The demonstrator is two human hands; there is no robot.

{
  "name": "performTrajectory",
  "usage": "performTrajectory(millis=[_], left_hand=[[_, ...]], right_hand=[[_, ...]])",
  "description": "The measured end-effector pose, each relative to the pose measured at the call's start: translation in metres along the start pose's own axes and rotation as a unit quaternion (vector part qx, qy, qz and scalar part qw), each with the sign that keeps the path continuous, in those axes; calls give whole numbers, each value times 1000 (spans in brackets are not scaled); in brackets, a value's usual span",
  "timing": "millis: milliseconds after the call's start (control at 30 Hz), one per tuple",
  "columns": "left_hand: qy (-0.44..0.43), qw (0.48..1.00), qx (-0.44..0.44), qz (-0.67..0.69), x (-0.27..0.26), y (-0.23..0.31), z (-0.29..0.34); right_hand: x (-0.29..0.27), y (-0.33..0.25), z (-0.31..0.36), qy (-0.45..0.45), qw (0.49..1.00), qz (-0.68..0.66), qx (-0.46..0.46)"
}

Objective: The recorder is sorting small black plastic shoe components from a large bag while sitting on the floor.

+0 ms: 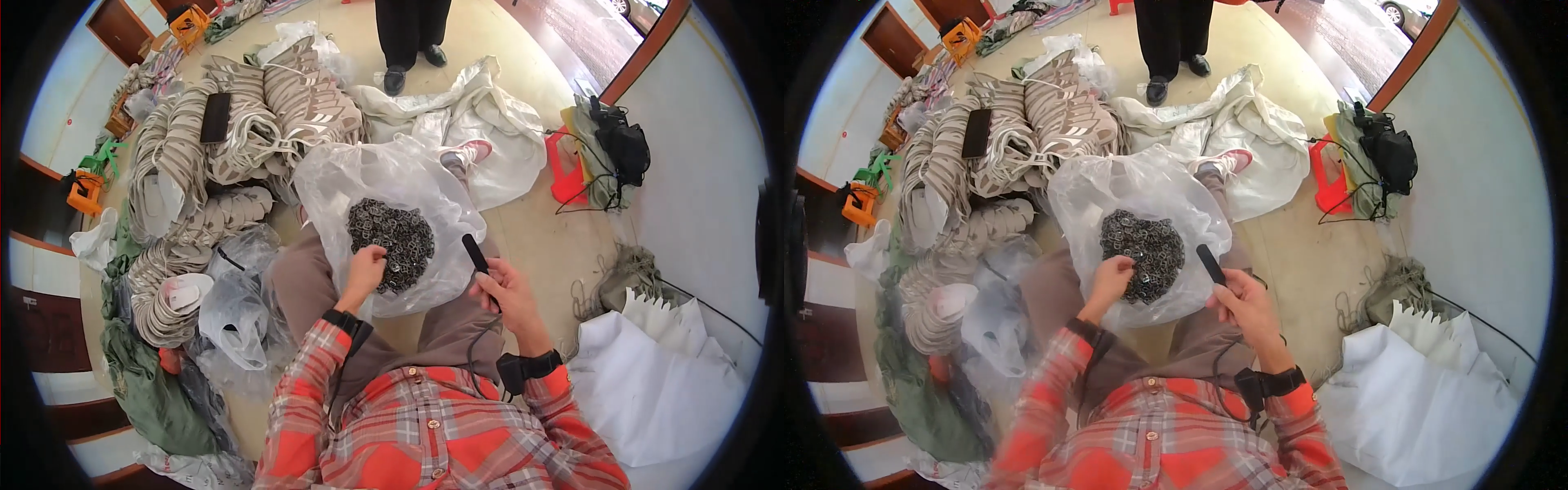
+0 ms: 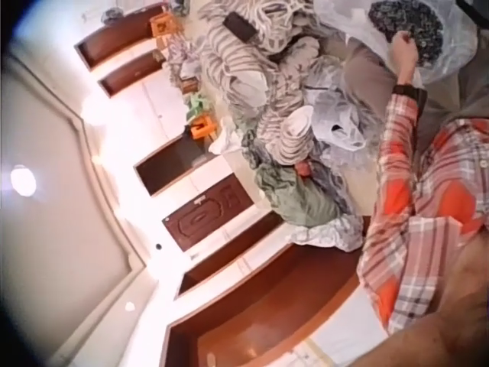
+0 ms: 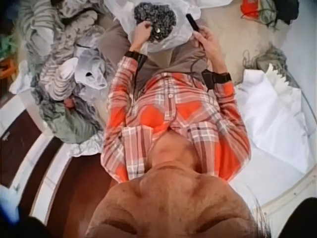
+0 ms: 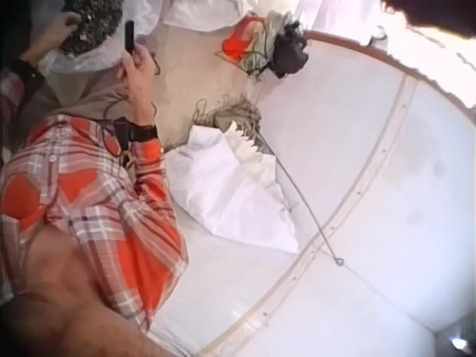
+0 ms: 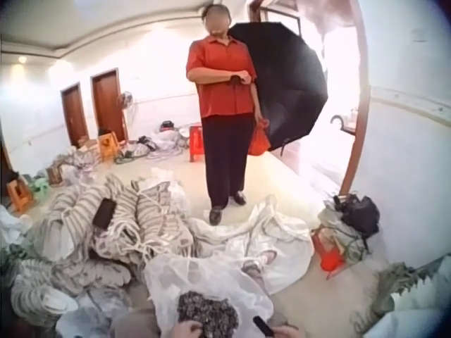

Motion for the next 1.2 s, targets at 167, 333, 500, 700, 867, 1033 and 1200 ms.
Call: performTrajectory(millis=[167,333,500,700,867,1033,1200], left_hand=[[-67,958,212,-183,49,35,10],[-67,959,188,-200,56,21,-1],[-54,955,-207,205,24,8,-5],[-55,898,-258,351,-17,23,7],[-96,834,-246,484,-47,57,28],[-112,839,-225,482,-78,92,61],[-103,846,-190,487,-98,116,88]], right_hand=[[10,12,-3,5,998,16,55],[22,8,-2,-22,998,29,49],[31,7,1,-16,998,44,51],[50,16,-4,-66,993,101,-10],[72,5,1,-64,992,85,-68],[85,-5,10,-63,988,86,-115],[95,-19,21,-73,980,128,-134]])
Point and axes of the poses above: each hand's wrist, its own z-axis away from the middle knuckle, its own x-axis out of the palm, y = z × x, the point moved 5 cm from there along -z, towards the middle knuckle, and after that the axes turned 10 degrees about y, right-handed, at the moved point
